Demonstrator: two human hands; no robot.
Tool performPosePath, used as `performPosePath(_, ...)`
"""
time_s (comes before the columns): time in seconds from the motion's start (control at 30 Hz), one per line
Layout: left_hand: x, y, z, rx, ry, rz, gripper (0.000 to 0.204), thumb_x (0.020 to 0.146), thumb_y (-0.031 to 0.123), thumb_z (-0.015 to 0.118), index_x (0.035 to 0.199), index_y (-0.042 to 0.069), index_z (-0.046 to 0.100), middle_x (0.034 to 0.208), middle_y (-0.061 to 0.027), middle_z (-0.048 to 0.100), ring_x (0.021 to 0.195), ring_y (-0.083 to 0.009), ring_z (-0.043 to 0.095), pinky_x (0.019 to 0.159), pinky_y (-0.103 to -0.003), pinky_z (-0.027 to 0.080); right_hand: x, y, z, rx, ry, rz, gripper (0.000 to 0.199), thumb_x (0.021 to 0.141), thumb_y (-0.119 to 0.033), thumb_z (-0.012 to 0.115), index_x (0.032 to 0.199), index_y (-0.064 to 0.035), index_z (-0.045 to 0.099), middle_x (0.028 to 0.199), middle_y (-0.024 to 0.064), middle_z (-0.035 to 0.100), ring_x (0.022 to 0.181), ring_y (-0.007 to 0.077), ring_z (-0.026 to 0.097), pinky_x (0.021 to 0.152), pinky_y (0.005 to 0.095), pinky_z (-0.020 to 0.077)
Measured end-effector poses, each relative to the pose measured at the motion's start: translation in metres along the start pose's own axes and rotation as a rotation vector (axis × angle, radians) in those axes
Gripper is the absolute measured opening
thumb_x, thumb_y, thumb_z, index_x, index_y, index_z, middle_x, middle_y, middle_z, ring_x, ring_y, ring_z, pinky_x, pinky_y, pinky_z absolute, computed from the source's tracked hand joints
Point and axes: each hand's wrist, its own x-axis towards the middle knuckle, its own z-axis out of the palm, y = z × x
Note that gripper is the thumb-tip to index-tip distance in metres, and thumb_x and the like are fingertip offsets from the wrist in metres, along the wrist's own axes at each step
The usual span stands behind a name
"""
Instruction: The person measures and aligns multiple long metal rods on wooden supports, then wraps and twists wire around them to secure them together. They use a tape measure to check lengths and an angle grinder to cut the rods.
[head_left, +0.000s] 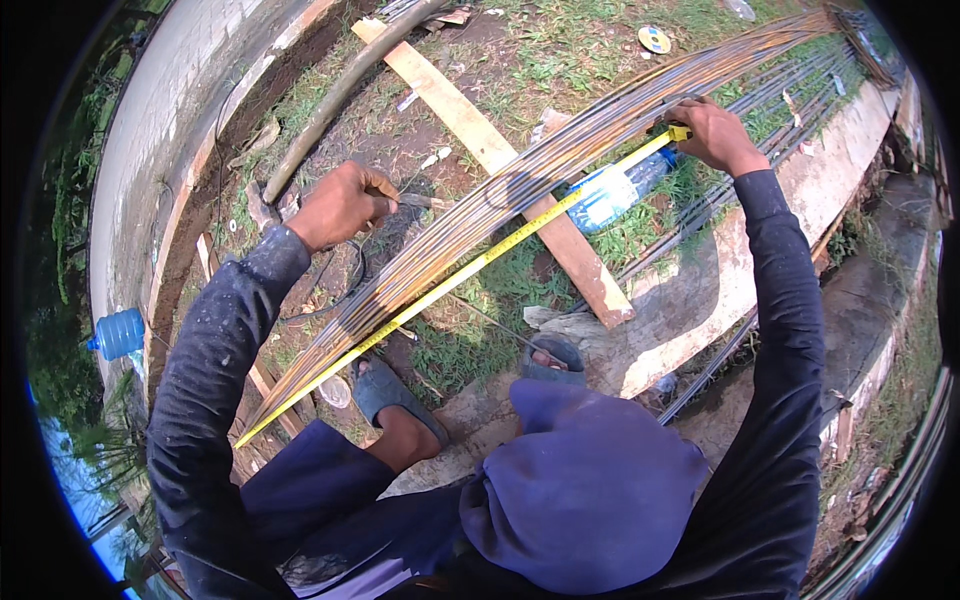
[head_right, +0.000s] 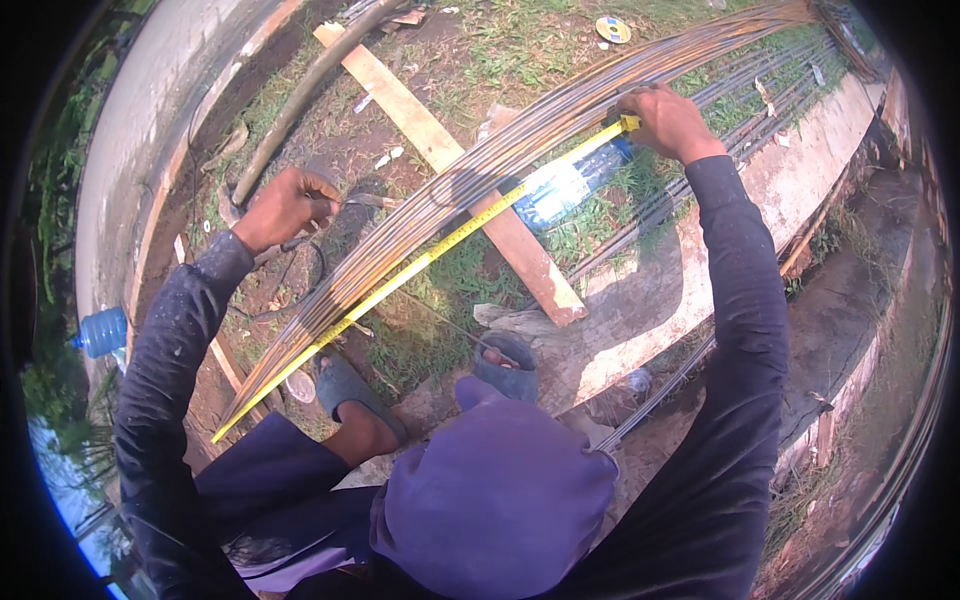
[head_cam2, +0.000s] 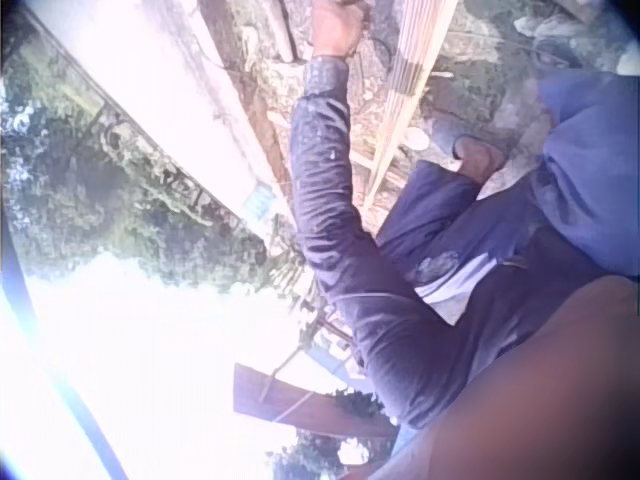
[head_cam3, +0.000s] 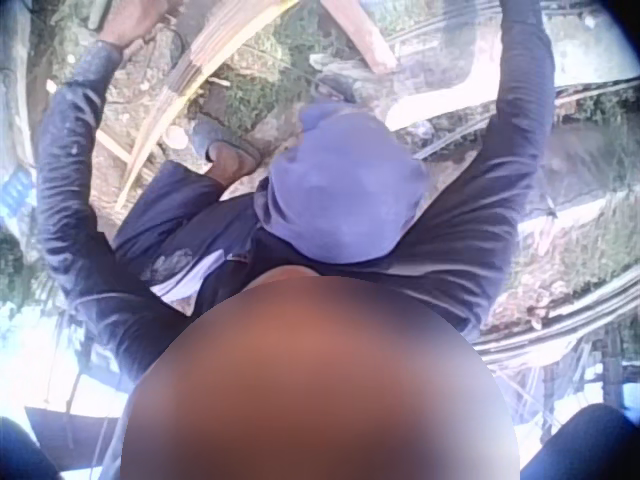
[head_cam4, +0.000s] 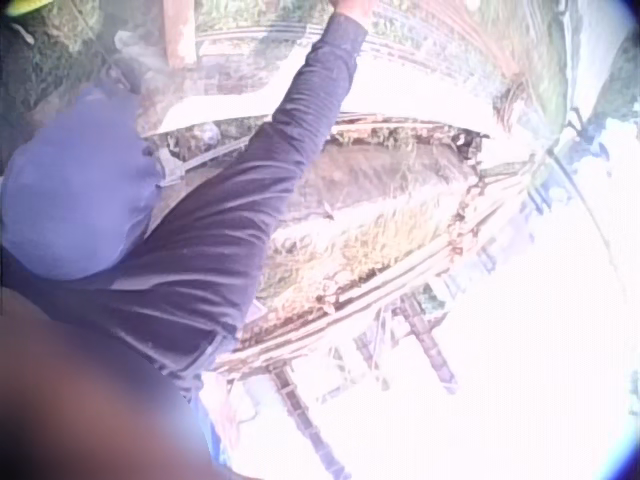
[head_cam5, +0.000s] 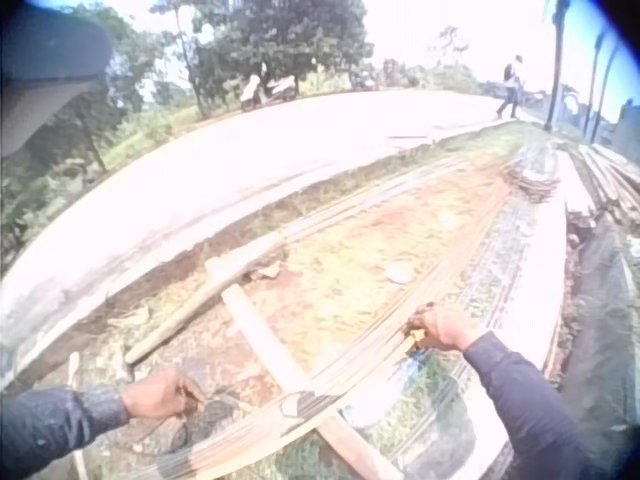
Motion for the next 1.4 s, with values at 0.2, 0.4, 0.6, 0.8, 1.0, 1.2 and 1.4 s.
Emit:
performPosePath(0.2,0.024,0.01,0.093,-0.78,0.037,0.042,0.014,0.092,0.003,0.069,0.105,-0.003,0.068,0.087,-0.0065,0.071,0.071,-0.0119,0.067,0.06,-0.027,0.052,-0.085,-0.035,-0.004,0.04,-0.307,0.123,0.044,0.074,-0.019,0.082,0.116,-0.0172,0.07,0.105,0.0089,0.074,0.108,0.0353,0.065,0.089,0.0463,0.0558)
performPosePath(0.4,0.015,0.01,0.138,-1.123,0.157,-0.03,0.015,0.094,0.004,0.066,0.108,-0.002,0.066,0.093,-0.0092,0.071,0.074,-0.0124,0.067,0.063,-0.025,0.052,-0.122,-0.142,-0.034,0.061,-0.287,-0.016,0.048,0.07,-0.028,0.083,0.109,-0.0068,0.064,0.093,0.0108,0.073,0.099,0.0355,0.068,0.072,0.0457,0.0573)
performPosePath(0.6,0.018,0.036,0.108,-1.057,0.202,0.152,0.018,0.095,0.007,0.067,0.11,-0.002,0.065,0.094,-0.0077,0.071,0.075,-0.0111,0.065,0.063,-0.024,0.05,-0.109,-0.265,-0.004,0.336,-0.397,-0.323,0.048,0.07,-0.042,0.075,0.101,-0.0063,0.07,0.09,0.013,0.07,0.092,0.0348,0.067,0.072,0.046,0.0557)
performPosePath(0.8,-0.004,0.062,0.092,-1.12,0.23,0.358,0.02,0.094,0.01,0.068,0.11,-0.001,0.066,0.092,-0.0061,0.072,0.075,-0.0106,0.065,0.064,-0.024,0.049,-0.074,-0.394,0.014,0.669,-0.561,-0.373,0.037,0.075,-0.041,0.069,0.084,-0.0048,0.073,0.087,0.0184,0.073,0.085,0.0366,0.071,0.072,0.0466,0.0547)
performPosePath(1.0,-0.023,0.072,0.103,-1.028,0.242,0.268,0.019,0.093,0.011,0.07,0.106,-0.002,0.069,0.086,-0.0046,0.07,0.07,-0.0102,0.065,0.06,-0.023,0.049,-0.063,-0.44,0.03,0.763,-0.511,-0.347,0.04,0.074,-0.042,0.07,0.086,-0.0036,0.072,0.087,0.0184,0.073,0.086,0.0369,0.071,0.074,0.0468,0.0548)
performPosePath(1.2,-0.038,0.056,0.101,-0.991,0.314,0.127,0.013,0.094,0.011,0.07,0.102,0.001,0.068,0.086,-0.0035,0.07,0.068,-0.0094,0.064,0.06,-0.023,0.049,-0.079,-0.401,0.034,0.707,-0.514,-0.311,0.043,0.074,-0.043,0.072,0.088,-0.0024,0.071,0.087,0.0185,0.072,0.087,0.0372,0.071,0.076,0.0469,0.0549)
performPosePath(1.4,-0.037,0.036,0.11,-1.077,0.346,0.129,0.012,0.095,0.011,0.069,0.102,0.002,0.068,0.087,-0.0048,0.07,0.069,-0.0097,0.064,0.06,-0.023,0.049,-0.091,-0.366,0.03,0.703,-0.541,-0.303,0.046,0.073,-0.044,0.073,0.09,-0.0012,0.07,0.087,0.0186,0.072,0.088,0.0376,0.071,0.079,0.047,0.055)
